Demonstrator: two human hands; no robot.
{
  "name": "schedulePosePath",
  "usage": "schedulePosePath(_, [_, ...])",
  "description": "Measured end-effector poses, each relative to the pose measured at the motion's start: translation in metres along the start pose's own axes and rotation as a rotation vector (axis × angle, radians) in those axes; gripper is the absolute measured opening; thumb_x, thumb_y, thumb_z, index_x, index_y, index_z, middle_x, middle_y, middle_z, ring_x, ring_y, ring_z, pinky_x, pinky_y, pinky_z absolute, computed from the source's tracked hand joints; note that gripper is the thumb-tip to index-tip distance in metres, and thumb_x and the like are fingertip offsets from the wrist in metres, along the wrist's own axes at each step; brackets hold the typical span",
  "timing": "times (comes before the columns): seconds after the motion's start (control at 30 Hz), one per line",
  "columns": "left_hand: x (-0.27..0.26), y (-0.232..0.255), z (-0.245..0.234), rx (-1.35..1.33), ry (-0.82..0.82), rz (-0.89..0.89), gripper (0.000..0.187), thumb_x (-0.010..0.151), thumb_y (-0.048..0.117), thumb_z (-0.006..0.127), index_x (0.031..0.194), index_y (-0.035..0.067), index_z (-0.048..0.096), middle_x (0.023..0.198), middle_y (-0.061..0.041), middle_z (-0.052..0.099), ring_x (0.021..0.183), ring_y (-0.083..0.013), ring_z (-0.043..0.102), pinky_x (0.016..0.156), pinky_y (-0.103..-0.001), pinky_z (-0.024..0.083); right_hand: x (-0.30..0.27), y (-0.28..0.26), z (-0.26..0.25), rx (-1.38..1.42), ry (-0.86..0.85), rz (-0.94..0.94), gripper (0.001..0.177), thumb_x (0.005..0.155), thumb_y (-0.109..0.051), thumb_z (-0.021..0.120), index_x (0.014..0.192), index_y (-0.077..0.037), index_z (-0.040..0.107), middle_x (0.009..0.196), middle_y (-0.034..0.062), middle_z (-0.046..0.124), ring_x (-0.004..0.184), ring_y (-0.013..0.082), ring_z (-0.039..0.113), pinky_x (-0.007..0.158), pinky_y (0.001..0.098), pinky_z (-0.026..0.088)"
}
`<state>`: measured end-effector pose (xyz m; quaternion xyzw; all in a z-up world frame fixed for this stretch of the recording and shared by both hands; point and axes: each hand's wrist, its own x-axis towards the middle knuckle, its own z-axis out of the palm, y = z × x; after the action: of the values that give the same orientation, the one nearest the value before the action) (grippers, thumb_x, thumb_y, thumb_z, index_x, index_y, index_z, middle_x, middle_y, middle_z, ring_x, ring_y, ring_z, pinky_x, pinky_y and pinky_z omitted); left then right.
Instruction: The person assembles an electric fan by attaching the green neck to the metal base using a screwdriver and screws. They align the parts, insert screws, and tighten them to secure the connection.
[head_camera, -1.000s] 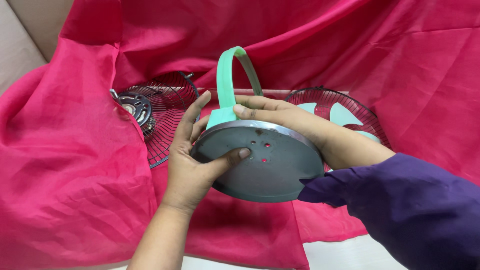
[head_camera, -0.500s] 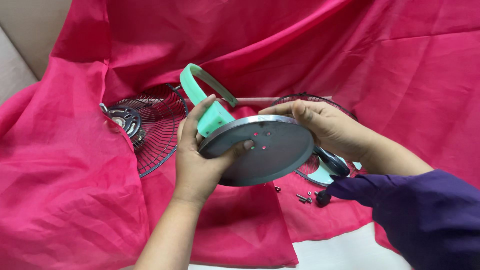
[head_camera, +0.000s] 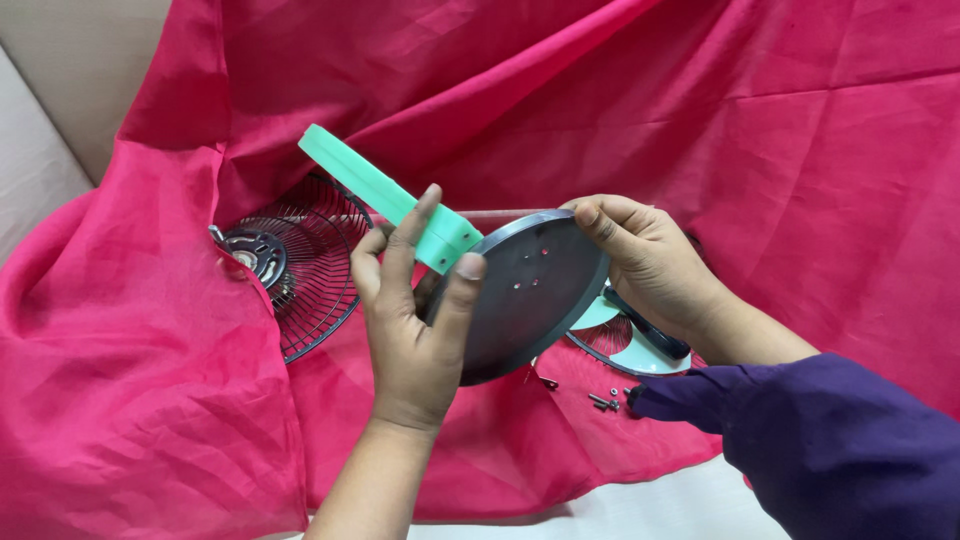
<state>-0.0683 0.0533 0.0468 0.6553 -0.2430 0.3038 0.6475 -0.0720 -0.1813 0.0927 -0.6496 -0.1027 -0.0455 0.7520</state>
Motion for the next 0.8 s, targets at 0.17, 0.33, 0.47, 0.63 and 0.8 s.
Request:
schedulePosePath(0.17, [0.006,-0.017,0.002,-0.421,-0.059,-0.139,0.042,0.109,0.030,0.051,0.145,0.008,0.057,0.148,-0.016,0.049,0.140,-0.0244,0.046,0.118,-0.039,0.039,0.003,0.014,-0.004,0.062,-0.009,-0.032,0.032,0.100,-0.030,0.064,0.115,-0.003,0.071,0.107,0.0059,0.074,0.099,0.0144,0.069,0.092,0.0320,0.056])
schedulePosePath(0.33, [0.017,-0.037,0.006,-0.925,-0.044,-0.662,0.058,0.098,0.019,0.071,0.144,0.013,0.036,0.139,-0.018,0.059,0.122,-0.0255,0.064,0.100,-0.042,0.056,0.012,0.022,-0.004,0.068,0.054,-0.059,0.032,0.099,-0.030,0.065,0.115,-0.002,0.071,0.105,0.0069,0.074,0.096,0.0150,0.070,0.090,0.0315,0.057])
schedulePosePath(0.47, [0.019,-0.037,0.012,-1.010,-0.266,-0.710,0.069,0.094,0.026,0.073,0.154,0.005,0.043,0.138,-0.012,0.062,0.123,-0.0208,0.063,0.103,-0.037,0.053,0.017,0.024,-0.001,0.115,0.099,-0.095,0.031,0.098,-0.032,0.067,0.111,-0.004,0.071,0.102,0.0051,0.074,0.094,0.0139,0.070,0.089,0.0309,0.058])
schedulePosePath(0.63, [0.022,-0.029,0.033,-0.850,-0.384,-0.717,0.077,0.088,0.039,0.071,0.154,0.016,0.038,0.135,-0.005,0.062,0.122,-0.0173,0.063,0.098,-0.040,0.055,0.020,0.024,-0.004,0.115,0.175,-0.154,0.031,0.100,-0.038,0.067,0.107,-0.007,0.068,0.095,0.0018,0.071,0.086,0.0114,0.068,0.080,0.0288,0.057])
schedulePosePath(0.8, [0.025,-0.025,0.067,-0.766,-0.407,-0.626,0.077,0.087,0.042,0.072,0.151,0.012,0.040,0.124,-0.011,0.062,0.109,-0.0218,0.066,0.091,-0.038,0.056,0.020,0.033,-0.027,-0.009,0.348,-0.196,0.044,0.100,-0.053,0.058,0.109,-0.011,0.066,0.084,-0.0022,0.064,0.074,0.0075,0.060,0.069,0.0249,0.052])
